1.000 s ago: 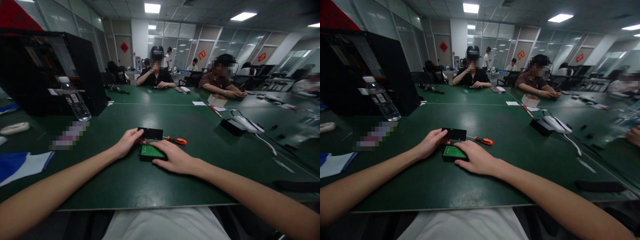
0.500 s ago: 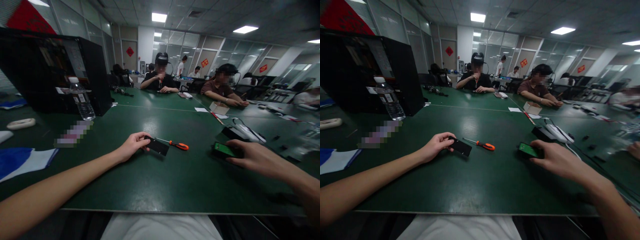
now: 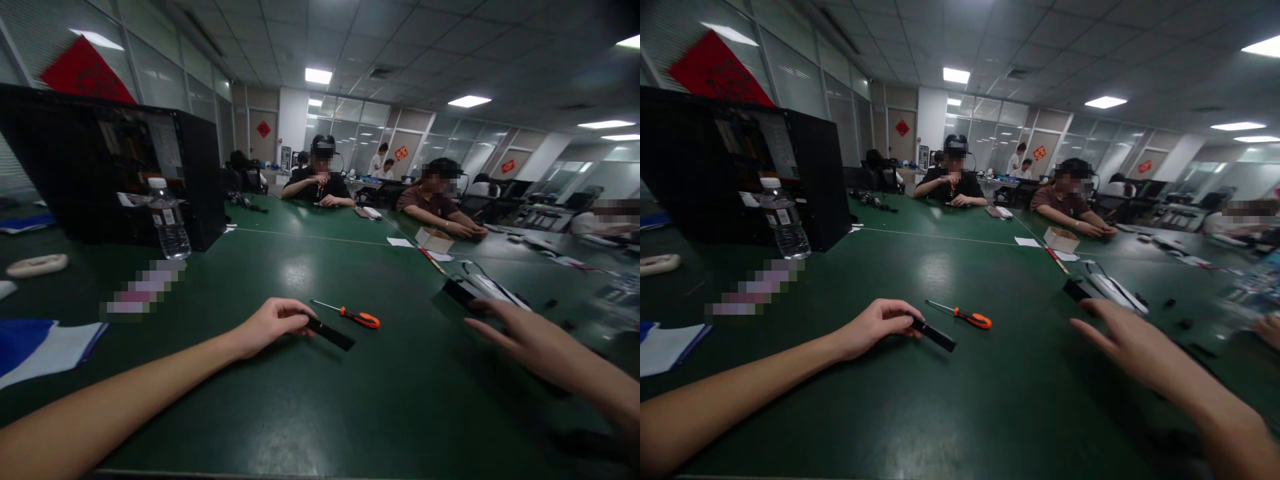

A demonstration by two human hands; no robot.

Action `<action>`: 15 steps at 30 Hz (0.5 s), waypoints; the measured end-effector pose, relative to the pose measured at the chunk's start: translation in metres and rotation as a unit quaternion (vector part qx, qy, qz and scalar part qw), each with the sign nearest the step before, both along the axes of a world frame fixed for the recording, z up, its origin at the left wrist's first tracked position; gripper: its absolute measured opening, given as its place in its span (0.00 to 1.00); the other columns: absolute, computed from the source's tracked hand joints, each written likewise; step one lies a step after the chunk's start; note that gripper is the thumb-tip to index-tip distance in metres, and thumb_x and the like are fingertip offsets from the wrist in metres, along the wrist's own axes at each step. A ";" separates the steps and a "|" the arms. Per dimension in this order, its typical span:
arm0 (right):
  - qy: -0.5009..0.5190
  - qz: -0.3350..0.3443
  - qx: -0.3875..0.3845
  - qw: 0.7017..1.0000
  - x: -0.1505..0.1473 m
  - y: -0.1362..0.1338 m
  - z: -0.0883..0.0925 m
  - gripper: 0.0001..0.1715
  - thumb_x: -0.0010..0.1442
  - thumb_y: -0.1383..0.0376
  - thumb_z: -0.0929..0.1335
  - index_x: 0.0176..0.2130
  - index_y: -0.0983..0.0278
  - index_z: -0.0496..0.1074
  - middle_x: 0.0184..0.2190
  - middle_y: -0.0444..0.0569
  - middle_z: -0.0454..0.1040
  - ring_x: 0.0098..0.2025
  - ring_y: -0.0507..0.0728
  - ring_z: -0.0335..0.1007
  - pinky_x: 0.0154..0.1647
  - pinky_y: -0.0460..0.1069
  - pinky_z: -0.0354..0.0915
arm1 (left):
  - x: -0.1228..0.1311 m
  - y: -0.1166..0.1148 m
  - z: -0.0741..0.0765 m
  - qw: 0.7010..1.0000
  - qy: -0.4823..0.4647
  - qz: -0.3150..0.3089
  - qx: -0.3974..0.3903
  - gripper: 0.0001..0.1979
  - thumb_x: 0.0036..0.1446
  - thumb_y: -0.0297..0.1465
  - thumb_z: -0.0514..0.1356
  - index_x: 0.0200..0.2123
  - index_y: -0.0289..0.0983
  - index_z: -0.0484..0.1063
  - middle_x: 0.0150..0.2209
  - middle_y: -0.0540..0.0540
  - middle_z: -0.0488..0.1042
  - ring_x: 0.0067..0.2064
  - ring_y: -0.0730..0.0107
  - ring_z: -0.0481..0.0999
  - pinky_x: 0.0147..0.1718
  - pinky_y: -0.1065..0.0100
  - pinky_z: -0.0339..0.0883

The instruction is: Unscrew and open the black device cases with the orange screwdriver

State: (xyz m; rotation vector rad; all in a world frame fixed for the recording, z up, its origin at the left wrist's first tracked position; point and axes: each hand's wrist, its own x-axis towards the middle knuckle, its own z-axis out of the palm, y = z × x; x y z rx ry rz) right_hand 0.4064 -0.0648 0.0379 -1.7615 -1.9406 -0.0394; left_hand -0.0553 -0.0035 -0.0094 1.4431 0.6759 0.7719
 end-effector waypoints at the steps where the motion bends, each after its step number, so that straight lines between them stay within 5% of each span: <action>1: 0.021 0.045 -0.063 0.997 -0.036 -0.002 0.006 0.30 0.61 0.39 0.65 0.47 0.57 0.78 0.48 0.66 0.79 0.46 0.67 0.79 0.44 0.59 0.74 | 0.000 -0.002 0.000 1.000 0.012 -0.020 0.015 0.14 0.58 0.37 0.68 0.44 0.35 0.82 0.42 0.41 0.83 0.45 0.61 0.82 0.48 0.63 0.72; 4: 0.057 0.195 -0.162 0.966 -0.130 -0.008 0.013 0.25 0.66 0.44 0.64 0.50 0.57 0.74 0.52 0.56 0.78 0.50 0.64 0.77 0.50 0.57 0.74 | -0.001 -0.007 0.003 0.994 0.031 -0.078 0.071 0.11 0.57 0.34 0.69 0.43 0.37 0.84 0.50 0.40 0.81 0.51 0.58 0.79 0.54 0.62 0.69; 8: 0.055 0.313 -0.208 0.925 -0.201 -0.010 0.009 0.14 0.66 0.52 0.68 0.41 0.60 0.72 0.52 0.52 0.76 0.51 0.59 0.74 0.52 0.53 0.71 | -0.002 -0.012 0.007 0.986 0.036 -0.104 0.124 0.09 0.58 0.32 0.68 0.42 0.40 0.85 0.51 0.41 0.80 0.52 0.58 0.78 0.56 0.60 0.68; 12: 0.059 0.342 -0.239 0.907 -0.222 -0.003 0.006 0.10 0.65 0.57 0.69 0.42 0.61 0.71 0.41 0.47 0.77 0.42 0.55 0.74 0.44 0.50 0.70 | 0.000 -0.013 0.005 0.986 0.024 -0.106 0.130 0.11 0.59 0.33 0.68 0.45 0.40 0.84 0.52 0.40 0.78 0.53 0.57 0.77 0.56 0.59 0.67; 15: 0.022 0.316 -0.223 0.922 -0.202 0.004 0.010 0.12 0.66 0.56 0.68 0.46 0.60 0.72 0.44 0.48 0.77 0.44 0.57 0.74 0.47 0.52 0.70 | 0.002 -0.013 0.001 0.993 0.001 -0.088 0.074 0.23 0.56 0.32 0.70 0.56 0.41 0.77 0.59 0.40 0.74 0.53 0.59 0.77 0.53 0.60 0.69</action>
